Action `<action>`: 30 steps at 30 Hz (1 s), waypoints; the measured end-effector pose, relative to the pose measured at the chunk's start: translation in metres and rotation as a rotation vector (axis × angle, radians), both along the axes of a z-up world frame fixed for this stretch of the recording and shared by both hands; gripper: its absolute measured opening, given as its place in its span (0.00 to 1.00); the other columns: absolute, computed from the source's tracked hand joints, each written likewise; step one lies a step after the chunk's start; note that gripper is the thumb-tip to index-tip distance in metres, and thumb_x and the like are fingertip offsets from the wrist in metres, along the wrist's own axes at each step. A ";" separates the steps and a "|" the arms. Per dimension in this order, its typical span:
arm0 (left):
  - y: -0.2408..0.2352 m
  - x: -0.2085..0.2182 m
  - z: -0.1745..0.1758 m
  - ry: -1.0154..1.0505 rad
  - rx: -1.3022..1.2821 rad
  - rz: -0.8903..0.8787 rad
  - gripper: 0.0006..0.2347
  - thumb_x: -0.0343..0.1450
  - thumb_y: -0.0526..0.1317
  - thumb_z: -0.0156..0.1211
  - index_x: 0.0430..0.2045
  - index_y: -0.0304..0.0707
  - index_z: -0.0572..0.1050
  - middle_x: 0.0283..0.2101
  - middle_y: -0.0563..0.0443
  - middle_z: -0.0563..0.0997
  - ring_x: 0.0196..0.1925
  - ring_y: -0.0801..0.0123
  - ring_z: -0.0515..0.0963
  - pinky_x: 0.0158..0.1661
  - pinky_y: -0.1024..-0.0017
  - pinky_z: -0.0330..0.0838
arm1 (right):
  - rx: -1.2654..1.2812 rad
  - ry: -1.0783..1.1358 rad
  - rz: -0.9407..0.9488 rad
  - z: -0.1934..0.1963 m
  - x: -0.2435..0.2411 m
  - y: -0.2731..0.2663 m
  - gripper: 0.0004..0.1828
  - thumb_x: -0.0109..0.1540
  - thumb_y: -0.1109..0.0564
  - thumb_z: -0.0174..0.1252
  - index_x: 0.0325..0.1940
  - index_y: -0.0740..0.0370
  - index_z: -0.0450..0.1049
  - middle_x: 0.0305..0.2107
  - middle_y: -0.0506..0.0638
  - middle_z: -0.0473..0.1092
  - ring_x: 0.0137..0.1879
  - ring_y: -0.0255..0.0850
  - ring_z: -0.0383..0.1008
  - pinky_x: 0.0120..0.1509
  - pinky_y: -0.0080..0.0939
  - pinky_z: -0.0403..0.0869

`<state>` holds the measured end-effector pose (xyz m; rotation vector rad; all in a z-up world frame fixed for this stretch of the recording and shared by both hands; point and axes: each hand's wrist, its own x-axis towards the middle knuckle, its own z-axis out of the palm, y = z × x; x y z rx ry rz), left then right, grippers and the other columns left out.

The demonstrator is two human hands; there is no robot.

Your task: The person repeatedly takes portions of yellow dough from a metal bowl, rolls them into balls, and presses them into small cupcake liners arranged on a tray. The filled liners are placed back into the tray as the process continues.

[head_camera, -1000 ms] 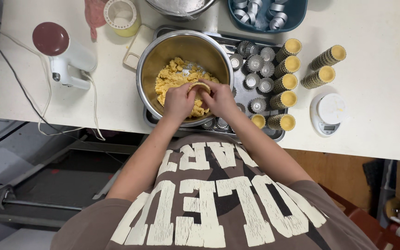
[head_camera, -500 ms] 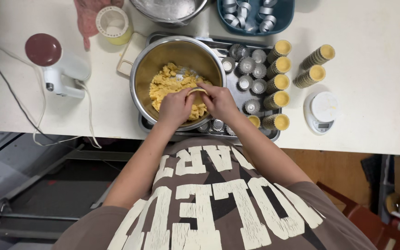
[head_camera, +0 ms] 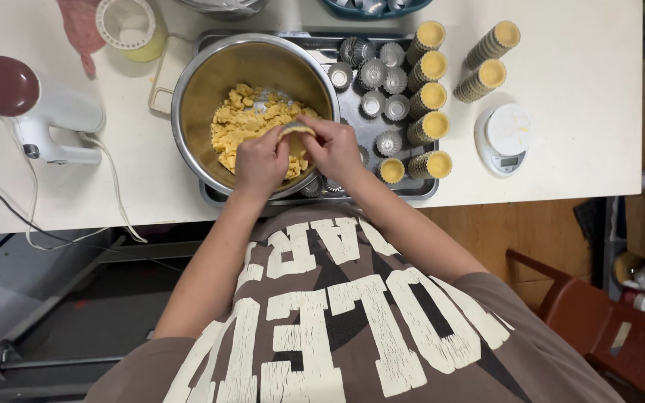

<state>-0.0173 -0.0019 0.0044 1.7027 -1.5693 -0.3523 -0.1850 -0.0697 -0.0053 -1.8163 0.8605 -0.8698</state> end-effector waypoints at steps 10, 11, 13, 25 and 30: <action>0.003 -0.006 0.001 0.109 0.072 0.003 0.09 0.75 0.38 0.57 0.40 0.31 0.83 0.20 0.40 0.78 0.21 0.62 0.80 0.28 0.66 0.72 | 0.182 0.049 0.051 0.014 -0.003 -0.007 0.12 0.66 0.63 0.56 0.53 0.65 0.79 0.25 0.54 0.78 0.25 0.35 0.80 0.29 0.34 0.78; 0.001 -0.009 0.000 0.203 0.090 0.025 0.09 0.75 0.38 0.57 0.40 0.31 0.82 0.20 0.41 0.79 0.21 0.62 0.80 0.28 0.66 0.73 | 0.259 -0.019 -0.019 0.014 -0.001 -0.006 0.13 0.66 0.63 0.55 0.53 0.66 0.79 0.26 0.54 0.79 0.26 0.35 0.80 0.29 0.34 0.78; -0.002 -0.010 -0.002 0.388 0.127 0.072 0.09 0.75 0.38 0.56 0.40 0.31 0.82 0.20 0.43 0.80 0.20 0.64 0.81 0.27 0.67 0.74 | 0.216 0.058 -0.027 0.013 0.003 -0.008 0.12 0.66 0.63 0.56 0.52 0.66 0.79 0.24 0.53 0.79 0.26 0.34 0.81 0.29 0.33 0.78; -0.006 0.007 0.015 0.282 0.324 -0.029 0.13 0.73 0.39 0.58 0.48 0.32 0.79 0.22 0.34 0.79 0.23 0.50 0.82 0.29 0.58 0.75 | 0.482 0.059 0.022 0.006 0.009 -0.009 0.13 0.66 0.61 0.56 0.53 0.64 0.80 0.25 0.47 0.78 0.26 0.32 0.80 0.27 0.30 0.78; -0.005 0.012 0.013 -0.047 0.178 -0.125 0.10 0.75 0.39 0.58 0.44 0.32 0.81 0.25 0.36 0.81 0.28 0.49 0.83 0.34 0.58 0.76 | 0.439 0.110 0.034 0.003 0.007 -0.008 0.13 0.66 0.61 0.58 0.54 0.64 0.80 0.23 0.48 0.77 0.23 0.33 0.78 0.27 0.31 0.76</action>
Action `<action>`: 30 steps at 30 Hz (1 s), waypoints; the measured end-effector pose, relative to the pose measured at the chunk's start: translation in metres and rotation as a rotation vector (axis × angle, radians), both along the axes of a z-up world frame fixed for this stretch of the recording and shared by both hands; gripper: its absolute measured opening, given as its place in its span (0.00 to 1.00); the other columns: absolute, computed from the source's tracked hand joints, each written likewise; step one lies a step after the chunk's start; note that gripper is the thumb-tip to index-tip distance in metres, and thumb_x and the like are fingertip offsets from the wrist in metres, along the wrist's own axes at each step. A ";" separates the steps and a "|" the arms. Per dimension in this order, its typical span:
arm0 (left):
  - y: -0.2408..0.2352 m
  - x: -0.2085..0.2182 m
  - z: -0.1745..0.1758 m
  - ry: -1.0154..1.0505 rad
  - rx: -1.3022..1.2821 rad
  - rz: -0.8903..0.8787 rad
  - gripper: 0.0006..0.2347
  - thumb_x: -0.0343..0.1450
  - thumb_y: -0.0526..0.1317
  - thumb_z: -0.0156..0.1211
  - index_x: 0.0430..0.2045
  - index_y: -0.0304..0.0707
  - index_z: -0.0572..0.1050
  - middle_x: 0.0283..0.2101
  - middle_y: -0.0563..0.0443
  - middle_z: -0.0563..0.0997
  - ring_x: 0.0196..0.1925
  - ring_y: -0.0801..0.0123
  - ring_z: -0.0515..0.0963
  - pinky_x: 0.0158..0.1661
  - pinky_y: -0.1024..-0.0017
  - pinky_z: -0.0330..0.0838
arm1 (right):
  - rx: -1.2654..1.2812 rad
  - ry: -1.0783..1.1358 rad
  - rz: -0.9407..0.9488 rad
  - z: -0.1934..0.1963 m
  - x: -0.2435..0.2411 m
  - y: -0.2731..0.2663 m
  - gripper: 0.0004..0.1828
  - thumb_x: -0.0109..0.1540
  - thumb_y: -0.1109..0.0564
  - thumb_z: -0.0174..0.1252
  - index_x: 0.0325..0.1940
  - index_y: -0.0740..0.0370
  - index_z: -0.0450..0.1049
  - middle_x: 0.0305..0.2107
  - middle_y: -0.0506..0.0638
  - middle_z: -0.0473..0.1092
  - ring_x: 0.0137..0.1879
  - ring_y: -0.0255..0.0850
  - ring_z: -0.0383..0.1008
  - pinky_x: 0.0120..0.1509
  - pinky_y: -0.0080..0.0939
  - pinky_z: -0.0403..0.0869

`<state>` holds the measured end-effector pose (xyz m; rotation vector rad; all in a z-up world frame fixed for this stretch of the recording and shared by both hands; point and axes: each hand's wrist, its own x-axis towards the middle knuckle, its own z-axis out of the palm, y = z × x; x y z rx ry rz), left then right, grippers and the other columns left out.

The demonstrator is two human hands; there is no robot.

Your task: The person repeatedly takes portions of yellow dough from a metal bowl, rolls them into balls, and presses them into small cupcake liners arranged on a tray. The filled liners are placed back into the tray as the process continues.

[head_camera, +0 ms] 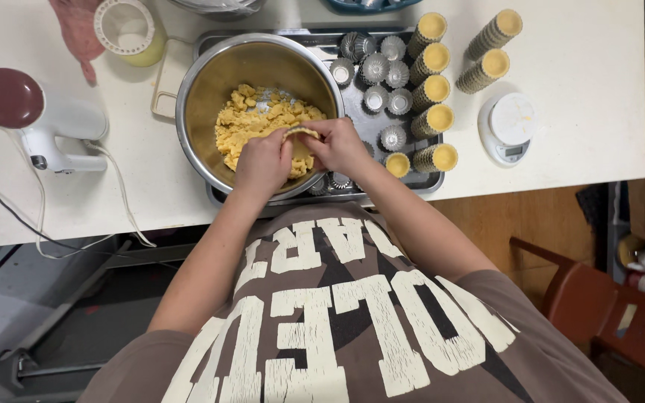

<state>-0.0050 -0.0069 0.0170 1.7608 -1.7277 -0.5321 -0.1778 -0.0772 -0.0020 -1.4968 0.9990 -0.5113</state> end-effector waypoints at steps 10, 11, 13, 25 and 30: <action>-0.005 0.031 -0.009 -0.002 0.016 -0.111 0.09 0.73 0.37 0.60 0.41 0.32 0.83 0.23 0.35 0.81 0.27 0.48 0.83 0.32 0.57 0.75 | -0.237 0.088 -0.033 0.007 0.019 0.015 0.11 0.67 0.61 0.57 0.51 0.64 0.81 0.23 0.48 0.77 0.23 0.32 0.78 0.27 0.33 0.75; -0.005 0.032 -0.010 -0.010 -0.017 -0.105 0.09 0.73 0.37 0.60 0.42 0.33 0.82 0.24 0.36 0.81 0.27 0.49 0.83 0.33 0.58 0.76 | -0.292 0.098 -0.019 0.009 0.022 0.017 0.11 0.67 0.60 0.58 0.52 0.64 0.81 0.24 0.48 0.77 0.23 0.32 0.78 0.27 0.33 0.74; -0.006 0.036 -0.010 -0.033 -0.086 -0.086 0.08 0.75 0.37 0.58 0.43 0.33 0.80 0.25 0.38 0.81 0.29 0.51 0.84 0.34 0.58 0.77 | -0.127 -0.041 -0.169 0.013 0.029 0.020 0.13 0.66 0.60 0.59 0.54 0.64 0.78 0.26 0.48 0.78 0.26 0.32 0.79 0.28 0.32 0.76; -0.001 0.064 -0.009 0.370 0.087 0.088 0.11 0.73 0.38 0.58 0.46 0.35 0.80 0.24 0.38 0.82 0.27 0.58 0.87 0.32 0.64 0.79 | -0.038 -0.084 -0.289 0.011 0.071 0.030 0.13 0.65 0.63 0.58 0.53 0.65 0.78 0.31 0.50 0.79 0.29 0.32 0.81 0.32 0.32 0.80; 0.001 0.092 -0.023 0.204 0.090 -0.102 0.12 0.71 0.37 0.61 0.46 0.35 0.80 0.24 0.39 0.82 0.26 0.55 0.85 0.32 0.62 0.78 | -0.099 0.141 -0.141 0.012 0.083 0.029 0.13 0.65 0.65 0.57 0.53 0.64 0.81 0.29 0.55 0.79 0.28 0.35 0.80 0.32 0.34 0.78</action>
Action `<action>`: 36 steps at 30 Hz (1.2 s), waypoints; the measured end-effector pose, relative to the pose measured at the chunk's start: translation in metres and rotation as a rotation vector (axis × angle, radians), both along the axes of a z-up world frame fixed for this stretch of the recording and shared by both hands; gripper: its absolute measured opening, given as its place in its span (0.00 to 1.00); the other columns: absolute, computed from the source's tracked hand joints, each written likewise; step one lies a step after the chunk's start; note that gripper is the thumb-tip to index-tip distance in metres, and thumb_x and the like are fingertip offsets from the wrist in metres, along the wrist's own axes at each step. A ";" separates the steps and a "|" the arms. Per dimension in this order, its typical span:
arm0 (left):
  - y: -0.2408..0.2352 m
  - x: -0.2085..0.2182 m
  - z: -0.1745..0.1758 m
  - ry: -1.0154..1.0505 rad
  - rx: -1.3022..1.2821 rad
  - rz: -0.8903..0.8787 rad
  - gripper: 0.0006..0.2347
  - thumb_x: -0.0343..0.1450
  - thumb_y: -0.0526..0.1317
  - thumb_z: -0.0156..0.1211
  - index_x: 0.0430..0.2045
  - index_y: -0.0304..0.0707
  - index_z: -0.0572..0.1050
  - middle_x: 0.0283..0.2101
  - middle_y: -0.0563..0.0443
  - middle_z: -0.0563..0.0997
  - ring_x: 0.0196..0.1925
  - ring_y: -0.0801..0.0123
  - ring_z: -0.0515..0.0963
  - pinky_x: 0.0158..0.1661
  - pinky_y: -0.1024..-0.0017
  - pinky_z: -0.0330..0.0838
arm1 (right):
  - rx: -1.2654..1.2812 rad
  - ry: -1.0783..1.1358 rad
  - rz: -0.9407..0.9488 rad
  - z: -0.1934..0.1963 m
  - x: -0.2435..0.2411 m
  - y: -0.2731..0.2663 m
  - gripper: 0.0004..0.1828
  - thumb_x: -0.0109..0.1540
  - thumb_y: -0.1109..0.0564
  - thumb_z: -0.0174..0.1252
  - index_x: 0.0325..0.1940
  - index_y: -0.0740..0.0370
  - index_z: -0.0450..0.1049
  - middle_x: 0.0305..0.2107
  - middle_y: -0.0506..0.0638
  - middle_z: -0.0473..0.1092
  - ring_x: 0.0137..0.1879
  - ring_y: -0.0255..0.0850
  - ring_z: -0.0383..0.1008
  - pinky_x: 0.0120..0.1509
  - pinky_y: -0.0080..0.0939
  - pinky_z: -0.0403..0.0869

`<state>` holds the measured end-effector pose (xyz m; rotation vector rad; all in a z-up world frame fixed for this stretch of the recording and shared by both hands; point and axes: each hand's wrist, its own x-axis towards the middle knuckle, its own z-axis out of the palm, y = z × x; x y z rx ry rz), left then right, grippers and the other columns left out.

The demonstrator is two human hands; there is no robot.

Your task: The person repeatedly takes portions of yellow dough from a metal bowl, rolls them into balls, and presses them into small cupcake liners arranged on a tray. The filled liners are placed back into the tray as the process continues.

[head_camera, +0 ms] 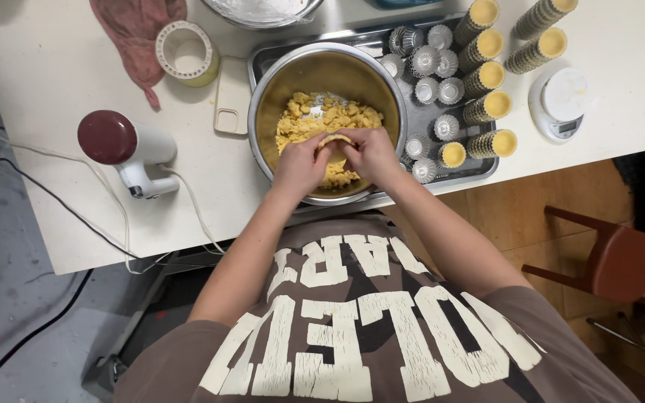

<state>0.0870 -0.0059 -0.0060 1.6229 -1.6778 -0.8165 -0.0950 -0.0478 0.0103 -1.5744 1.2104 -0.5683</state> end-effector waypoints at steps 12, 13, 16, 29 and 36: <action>-0.007 0.045 -0.002 -0.063 -0.209 -0.075 0.11 0.72 0.36 0.62 0.46 0.30 0.80 0.22 0.38 0.80 0.24 0.51 0.82 0.28 0.59 0.75 | -0.339 0.014 0.113 0.008 0.035 -0.012 0.16 0.64 0.65 0.60 0.56 0.62 0.80 0.29 0.52 0.77 0.28 0.35 0.79 0.31 0.34 0.75; -0.007 0.047 -0.002 -0.131 -0.269 -0.119 0.11 0.71 0.36 0.61 0.45 0.30 0.79 0.23 0.38 0.81 0.25 0.50 0.82 0.29 0.59 0.75 | -0.385 0.030 0.118 0.007 0.036 -0.012 0.16 0.64 0.65 0.61 0.56 0.62 0.80 0.27 0.52 0.77 0.27 0.35 0.78 0.31 0.35 0.74; -0.010 0.042 -0.005 -0.174 -0.301 -0.010 0.11 0.72 0.37 0.61 0.46 0.31 0.79 0.24 0.38 0.81 0.26 0.52 0.83 0.31 0.60 0.77 | -0.178 -0.081 -0.033 0.002 0.041 -0.007 0.18 0.65 0.64 0.59 0.60 0.62 0.77 0.29 0.51 0.78 0.29 0.33 0.79 0.32 0.33 0.77; -0.023 0.028 -0.006 0.163 -0.100 0.030 0.11 0.73 0.36 0.60 0.48 0.36 0.78 0.25 0.41 0.82 0.26 0.57 0.86 0.30 0.64 0.79 | 0.115 -0.276 -0.287 -0.013 0.045 -0.001 0.16 0.67 0.63 0.55 0.59 0.63 0.75 0.35 0.52 0.79 0.32 0.31 0.81 0.34 0.32 0.81; -0.016 0.034 -0.007 -0.036 -0.121 -0.104 0.11 0.71 0.35 0.61 0.48 0.39 0.79 0.22 0.39 0.81 0.25 0.51 0.83 0.30 0.59 0.76 | 0.140 0.004 -0.105 -0.002 0.036 -0.001 0.15 0.66 0.60 0.56 0.57 0.62 0.78 0.26 0.50 0.79 0.26 0.32 0.79 0.31 0.32 0.78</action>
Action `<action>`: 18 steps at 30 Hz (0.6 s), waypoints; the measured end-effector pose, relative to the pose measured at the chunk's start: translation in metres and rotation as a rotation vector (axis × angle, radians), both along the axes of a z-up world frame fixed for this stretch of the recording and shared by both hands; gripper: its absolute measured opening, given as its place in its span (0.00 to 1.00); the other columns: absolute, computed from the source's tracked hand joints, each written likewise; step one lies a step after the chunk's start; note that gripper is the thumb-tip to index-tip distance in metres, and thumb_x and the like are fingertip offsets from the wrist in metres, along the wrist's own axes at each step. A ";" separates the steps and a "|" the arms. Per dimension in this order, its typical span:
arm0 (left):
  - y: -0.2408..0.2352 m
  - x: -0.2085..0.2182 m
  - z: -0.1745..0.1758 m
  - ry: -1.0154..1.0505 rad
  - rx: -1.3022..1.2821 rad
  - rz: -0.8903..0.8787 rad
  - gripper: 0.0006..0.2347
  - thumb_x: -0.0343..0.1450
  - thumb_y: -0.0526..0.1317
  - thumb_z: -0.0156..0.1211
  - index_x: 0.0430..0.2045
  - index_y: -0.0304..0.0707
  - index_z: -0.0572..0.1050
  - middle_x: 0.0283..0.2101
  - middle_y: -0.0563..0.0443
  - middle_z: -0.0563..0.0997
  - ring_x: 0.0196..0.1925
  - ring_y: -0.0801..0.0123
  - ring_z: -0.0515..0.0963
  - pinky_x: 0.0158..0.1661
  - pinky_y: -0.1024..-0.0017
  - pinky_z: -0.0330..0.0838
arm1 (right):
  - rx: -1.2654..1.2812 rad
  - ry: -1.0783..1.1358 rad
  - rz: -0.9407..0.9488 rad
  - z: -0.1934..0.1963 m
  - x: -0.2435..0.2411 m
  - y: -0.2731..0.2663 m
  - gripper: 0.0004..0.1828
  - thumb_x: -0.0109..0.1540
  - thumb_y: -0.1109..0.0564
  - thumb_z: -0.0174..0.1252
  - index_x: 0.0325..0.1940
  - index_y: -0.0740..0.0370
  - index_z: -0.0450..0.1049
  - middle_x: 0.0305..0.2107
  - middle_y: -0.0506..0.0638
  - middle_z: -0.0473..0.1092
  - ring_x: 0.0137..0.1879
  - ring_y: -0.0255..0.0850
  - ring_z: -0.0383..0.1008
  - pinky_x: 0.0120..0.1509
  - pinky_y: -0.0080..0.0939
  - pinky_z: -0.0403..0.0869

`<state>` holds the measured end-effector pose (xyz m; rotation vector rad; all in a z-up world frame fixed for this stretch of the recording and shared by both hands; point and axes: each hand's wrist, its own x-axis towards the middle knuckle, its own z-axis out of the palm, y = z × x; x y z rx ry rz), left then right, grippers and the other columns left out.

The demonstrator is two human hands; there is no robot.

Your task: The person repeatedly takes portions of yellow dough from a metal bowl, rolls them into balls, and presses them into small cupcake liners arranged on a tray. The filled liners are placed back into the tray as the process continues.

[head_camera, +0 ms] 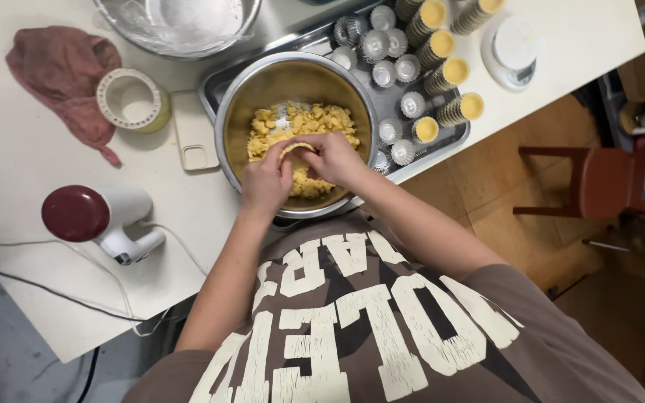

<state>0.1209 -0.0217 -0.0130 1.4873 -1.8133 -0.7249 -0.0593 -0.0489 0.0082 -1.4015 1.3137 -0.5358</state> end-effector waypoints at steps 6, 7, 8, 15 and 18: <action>-0.010 -0.002 0.013 0.110 0.247 -0.039 0.10 0.73 0.37 0.59 0.47 0.37 0.80 0.23 0.38 0.80 0.24 0.53 0.83 0.28 0.60 0.75 | -0.072 0.004 -0.039 0.004 -0.002 0.007 0.14 0.67 0.61 0.56 0.55 0.62 0.79 0.26 0.50 0.79 0.27 0.32 0.80 0.33 0.32 0.78; -0.012 0.001 0.015 0.063 0.327 -0.103 0.10 0.73 0.37 0.59 0.46 0.38 0.81 0.21 0.37 0.80 0.22 0.52 0.83 0.27 0.60 0.74 | -0.066 0.067 0.035 0.005 -0.007 0.005 0.14 0.66 0.61 0.56 0.55 0.62 0.80 0.26 0.51 0.79 0.26 0.33 0.80 0.32 0.33 0.78; -0.014 0.002 0.018 0.018 0.269 -0.131 0.10 0.74 0.37 0.59 0.45 0.36 0.81 0.22 0.37 0.80 0.23 0.52 0.83 0.28 0.60 0.75 | -0.059 0.129 0.109 0.005 -0.010 0.004 0.14 0.66 0.61 0.56 0.55 0.62 0.80 0.25 0.51 0.78 0.25 0.34 0.79 0.31 0.33 0.77; -0.006 -0.010 0.019 0.164 0.263 0.017 0.13 0.72 0.38 0.56 0.49 0.33 0.79 0.21 0.38 0.80 0.23 0.58 0.85 0.29 0.63 0.78 | -0.074 -0.042 -0.167 0.000 -0.008 0.009 0.14 0.65 0.60 0.58 0.54 0.64 0.78 0.30 0.53 0.80 0.30 0.34 0.82 0.32 0.35 0.79; -0.007 -0.006 0.019 0.088 0.194 -0.069 0.13 0.72 0.38 0.58 0.48 0.32 0.79 0.21 0.36 0.80 0.23 0.56 0.84 0.29 0.61 0.76 | -0.190 0.086 -0.068 -0.003 -0.010 0.010 0.13 0.65 0.61 0.58 0.53 0.66 0.80 0.31 0.56 0.80 0.29 0.36 0.81 0.33 0.35 0.78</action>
